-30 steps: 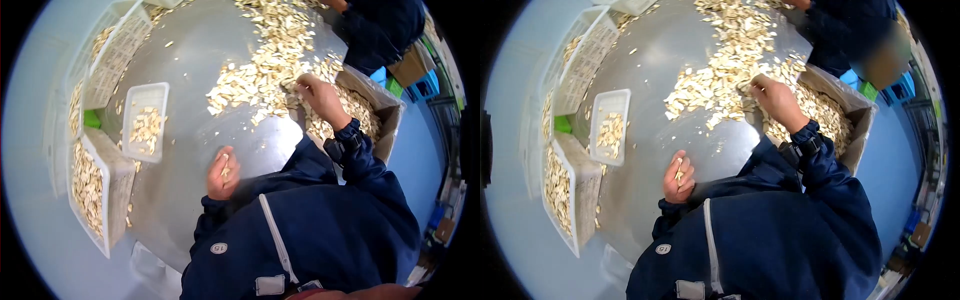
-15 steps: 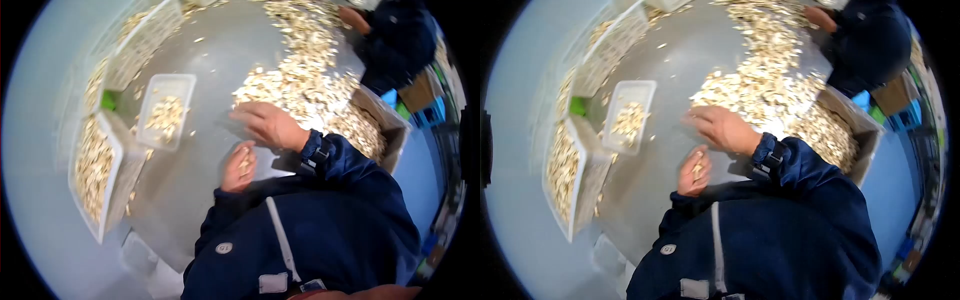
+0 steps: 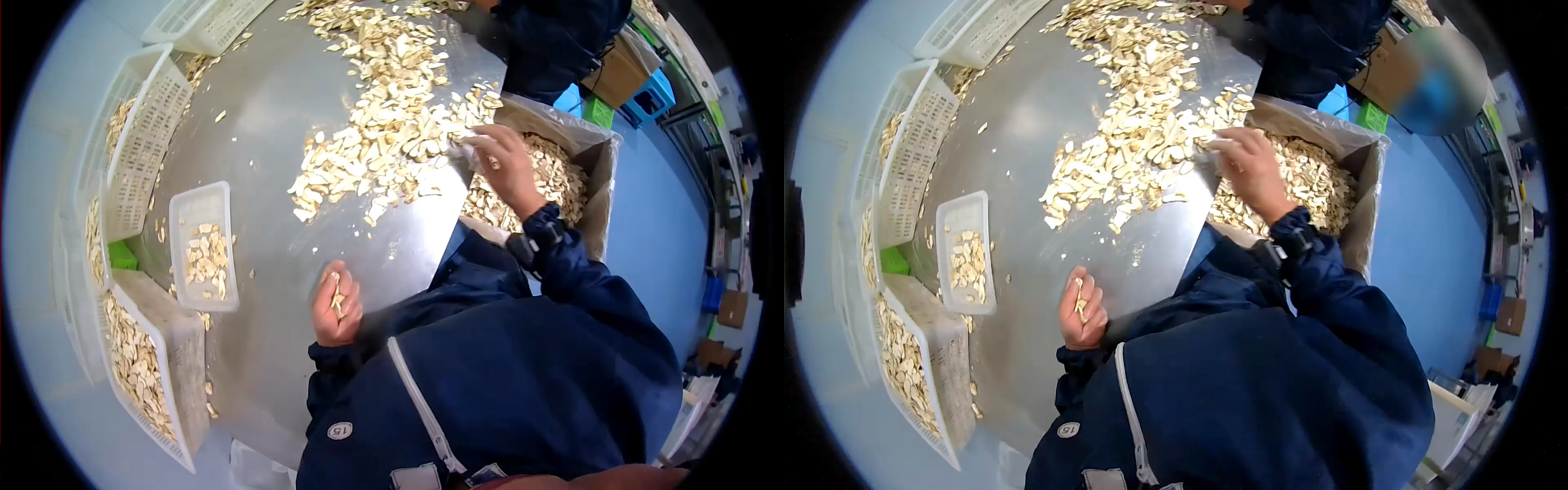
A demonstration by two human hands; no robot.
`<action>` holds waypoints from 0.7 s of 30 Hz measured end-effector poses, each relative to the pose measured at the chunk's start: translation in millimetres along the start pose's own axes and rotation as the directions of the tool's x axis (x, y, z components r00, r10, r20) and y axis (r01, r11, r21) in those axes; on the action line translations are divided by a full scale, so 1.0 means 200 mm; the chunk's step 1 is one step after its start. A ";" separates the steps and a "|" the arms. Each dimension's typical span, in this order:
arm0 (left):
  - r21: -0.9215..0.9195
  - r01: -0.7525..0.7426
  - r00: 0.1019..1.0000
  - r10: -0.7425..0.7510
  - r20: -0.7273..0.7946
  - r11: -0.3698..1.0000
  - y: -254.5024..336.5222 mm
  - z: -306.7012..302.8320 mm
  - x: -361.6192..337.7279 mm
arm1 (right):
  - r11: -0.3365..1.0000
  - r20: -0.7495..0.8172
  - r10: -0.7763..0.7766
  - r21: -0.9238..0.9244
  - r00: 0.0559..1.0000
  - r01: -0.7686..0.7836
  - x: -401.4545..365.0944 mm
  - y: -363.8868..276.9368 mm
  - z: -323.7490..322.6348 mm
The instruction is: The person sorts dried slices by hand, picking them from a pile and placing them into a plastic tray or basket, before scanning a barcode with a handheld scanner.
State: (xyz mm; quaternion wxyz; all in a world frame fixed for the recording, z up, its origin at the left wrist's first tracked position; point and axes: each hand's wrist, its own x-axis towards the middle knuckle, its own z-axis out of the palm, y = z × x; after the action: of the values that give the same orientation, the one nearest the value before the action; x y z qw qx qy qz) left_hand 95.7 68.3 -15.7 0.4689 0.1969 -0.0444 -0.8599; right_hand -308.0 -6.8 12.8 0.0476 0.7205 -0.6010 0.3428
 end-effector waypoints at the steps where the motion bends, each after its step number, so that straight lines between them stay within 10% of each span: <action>1: -0.011 -0.014 1.000 0.014 -0.010 1.000 0.00 -0.01 0.00 | 0.995 0.032 -0.040 0.092 0.999 0.037 0.03 -0.05 0.05; 8: -0.004 0.011 0.993 -0.011 0.122 1.000 0.00 -0.04 0.03 | 0.909 0.210 -0.344 0.318 0.915 0.268 0.16 -0.58 0.45; 21: 0.050 0.069 0.995 -0.073 0.065 0.996 0.00 -0.02 0.07 | 0.995 0.106 0.045 -0.094 0.993 -0.035 -0.12 0.03 0.02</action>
State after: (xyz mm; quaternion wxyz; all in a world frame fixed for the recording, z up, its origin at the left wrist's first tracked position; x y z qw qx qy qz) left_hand 90.7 56.6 -23.5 0.4314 0.1808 -0.0735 -0.8808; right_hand -312.2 8.9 -5.3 0.0412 0.7226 -0.6322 0.2764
